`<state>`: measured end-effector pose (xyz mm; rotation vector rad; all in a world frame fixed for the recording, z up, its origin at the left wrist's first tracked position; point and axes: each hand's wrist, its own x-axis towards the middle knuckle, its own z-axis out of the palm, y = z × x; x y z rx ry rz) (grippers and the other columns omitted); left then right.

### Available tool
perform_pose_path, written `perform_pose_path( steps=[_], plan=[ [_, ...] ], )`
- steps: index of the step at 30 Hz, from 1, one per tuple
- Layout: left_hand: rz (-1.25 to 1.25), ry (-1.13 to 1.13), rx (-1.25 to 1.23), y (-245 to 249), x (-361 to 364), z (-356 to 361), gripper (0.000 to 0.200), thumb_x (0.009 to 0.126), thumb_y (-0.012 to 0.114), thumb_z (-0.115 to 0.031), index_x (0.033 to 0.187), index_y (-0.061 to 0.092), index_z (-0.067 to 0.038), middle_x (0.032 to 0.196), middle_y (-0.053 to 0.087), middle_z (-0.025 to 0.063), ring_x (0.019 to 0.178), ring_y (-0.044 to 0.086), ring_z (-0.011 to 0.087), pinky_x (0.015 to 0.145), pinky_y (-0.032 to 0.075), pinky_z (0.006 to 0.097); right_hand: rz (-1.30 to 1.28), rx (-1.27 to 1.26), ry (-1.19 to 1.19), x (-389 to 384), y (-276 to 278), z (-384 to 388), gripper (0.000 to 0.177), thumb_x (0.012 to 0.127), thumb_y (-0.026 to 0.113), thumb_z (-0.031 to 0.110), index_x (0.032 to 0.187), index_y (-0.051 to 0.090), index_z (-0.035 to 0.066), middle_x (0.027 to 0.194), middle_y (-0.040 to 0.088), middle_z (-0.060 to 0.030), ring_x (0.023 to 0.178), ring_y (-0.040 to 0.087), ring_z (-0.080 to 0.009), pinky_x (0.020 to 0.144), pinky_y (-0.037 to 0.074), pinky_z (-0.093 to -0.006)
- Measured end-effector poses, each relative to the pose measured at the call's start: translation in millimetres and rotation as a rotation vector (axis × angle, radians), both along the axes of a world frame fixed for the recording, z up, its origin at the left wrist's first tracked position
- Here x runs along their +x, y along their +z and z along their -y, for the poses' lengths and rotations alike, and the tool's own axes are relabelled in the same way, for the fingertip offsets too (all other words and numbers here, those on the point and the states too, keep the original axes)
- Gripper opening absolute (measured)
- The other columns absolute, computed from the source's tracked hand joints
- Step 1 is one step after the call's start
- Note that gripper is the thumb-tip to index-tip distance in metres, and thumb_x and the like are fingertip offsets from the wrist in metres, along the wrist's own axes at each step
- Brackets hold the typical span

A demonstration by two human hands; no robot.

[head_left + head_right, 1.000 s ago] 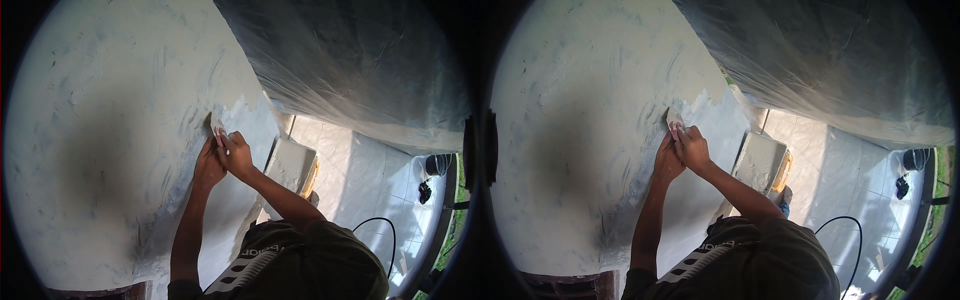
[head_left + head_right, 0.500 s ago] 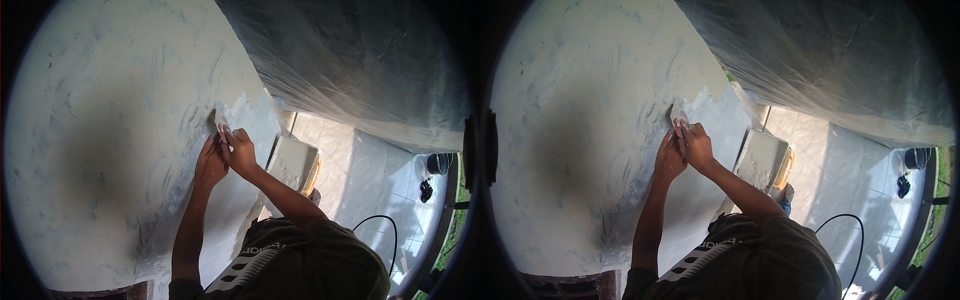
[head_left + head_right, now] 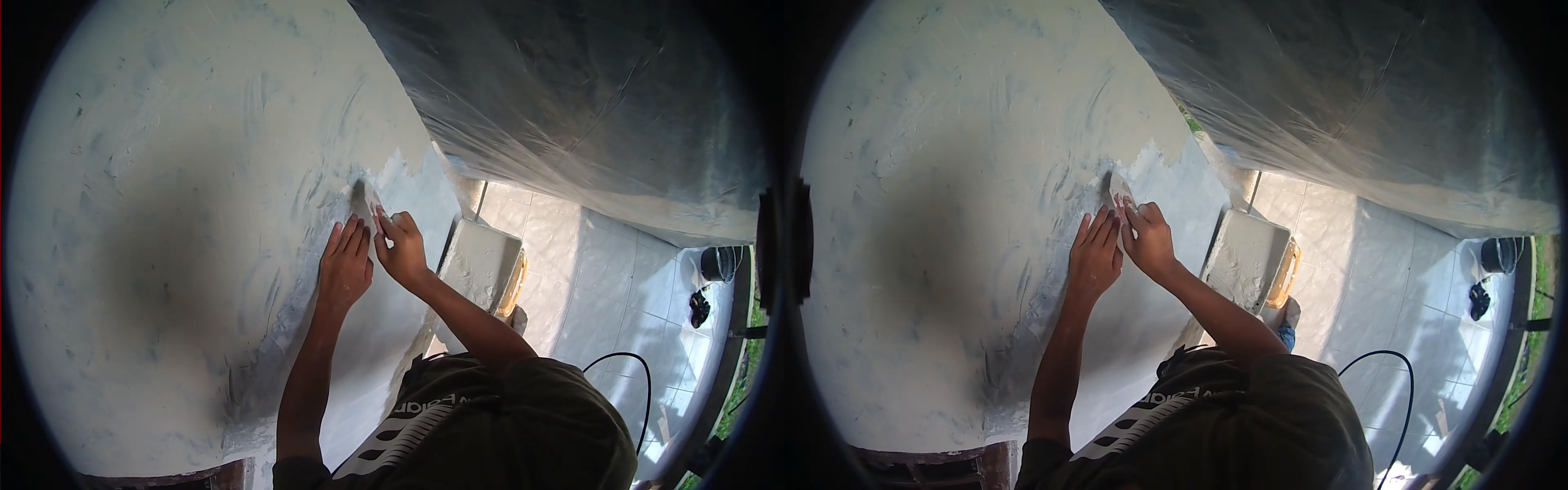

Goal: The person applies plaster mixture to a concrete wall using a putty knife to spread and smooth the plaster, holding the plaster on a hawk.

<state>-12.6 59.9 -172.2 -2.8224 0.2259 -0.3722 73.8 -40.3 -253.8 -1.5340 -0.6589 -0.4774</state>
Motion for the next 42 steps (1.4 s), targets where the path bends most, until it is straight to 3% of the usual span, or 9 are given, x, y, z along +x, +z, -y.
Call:
perform_pose_path(
  steps=[8,13,16,20,23,27,32,36,42],
  plan=[
    [0.078,-0.032,-0.044,3,-4,0,0.039,0.081,0.057,-0.003,0.119,0.062,0.005,0.131,0.061,0.0184,0.134,0.050,0.0286,0.115,0.034,0.0456,-0.126,-0.092,-0.278,108,7,-38,0.032,0.082,0.062,-0.001,0.114,0.066,-0.005,0.081,0.061,-0.0153,0.084,0.057,-0.0311,0.069,0.051,-0.0428],
    [0.132,-0.087,-0.121,-1,-3,-7,0.034,0.078,0.054,0.003,0.110,0.065,0.005,0.125,0.065,0.0189,0.129,0.055,0.0302,0.113,0.039,0.0450,-0.088,-0.089,-0.183,45,-11,-48,0.038,0.079,0.065,0.000,0.116,0.064,-0.005,0.084,0.061,-0.0154,0.089,0.058,-0.0322,0.071,0.052,-0.0426],
    [0.138,-0.086,-0.092,0,-3,-7,0.030,0.080,0.057,0.000,0.109,0.065,0.005,0.124,0.065,0.0185,0.129,0.054,0.0298,0.113,0.039,0.0435,-0.091,-0.026,-0.026,-1,-13,-17,0.041,0.076,0.066,-0.005,0.117,0.066,-0.005,0.078,0.057,-0.0115,0.079,0.056,-0.0275,0.067,0.049,-0.0368],
    [0.116,-0.080,-0.066,0,-4,-6,0.029,0.080,0.057,0.000,0.108,0.065,0.005,0.125,0.064,0.0184,0.130,0.054,0.0294,0.114,0.038,0.0430,-0.063,0.081,-0.155,42,-6,-7,0.045,0.079,0.064,-0.005,0.123,0.065,-0.003,0.070,0.051,-0.0090,0.070,0.051,-0.0215,0.063,0.045,-0.0333],
    [0.131,-0.078,-0.047,0,-1,-5,0.029,0.080,0.057,0.000,0.108,0.065,0.005,0.125,0.064,0.0181,0.130,0.054,0.0289,0.114,0.038,0.0421,-0.106,0.027,-0.304,107,5,-18,0.027,0.082,0.060,-0.003,0.108,0.067,-0.006,0.072,0.056,-0.0146,0.072,0.054,-0.0289,0.065,0.045,-0.0410],
    [0.129,-0.075,-0.045,-1,-2,-5,0.029,0.080,0.057,0.000,0.108,0.065,0.005,0.125,0.064,0.0181,0.130,0.054,0.0287,0.115,0.037,0.0414,-0.092,-0.057,-0.242,108,5,-41,0.027,0.082,0.061,0.000,0.108,0.067,-0.005,0.085,0.062,-0.0180,0.087,0.058,-0.0360,0.074,0.052,-0.0447],
    [0.144,-0.069,-0.062,-1,0,-7,0.029,0.081,0.057,0.000,0.109,0.065,0.005,0.124,0.064,0.0182,0.130,0.054,0.0286,0.115,0.037,0.0413,-0.036,-0.014,-0.053,13,-7,-23,0.040,0.077,0.065,-0.004,0.117,0.065,-0.006,0.081,0.058,-0.0134,0.081,0.057,-0.0294,0.069,0.051,-0.0385],
    [0.121,-0.067,-0.064,-1,-3,-5,0.026,0.082,0.056,0.000,0.106,0.065,0.005,0.124,0.065,0.0182,0.129,0.054,0.0285,0.114,0.038,0.0411,-0.080,0.076,-0.194,58,7,-15,0.037,0.079,0.063,-0.006,0.116,0.067,-0.006,0.072,0.054,-0.0111,0.072,0.053,-0.0241,0.064,0.046,-0.0371],
    [0.139,-0.084,-0.051,-3,-2,-6,0.021,0.082,0.056,0.000,0.101,0.065,0.004,0.123,0.065,0.0184,0.128,0.056,0.0286,0.113,0.039,0.0414,-0.061,-0.051,-0.224,110,17,-47,0.030,0.081,0.063,-0.001,0.110,0.066,-0.007,0.087,0.062,-0.0182,0.088,0.057,-0.0359,0.075,0.051,-0.0457]
  ],
)
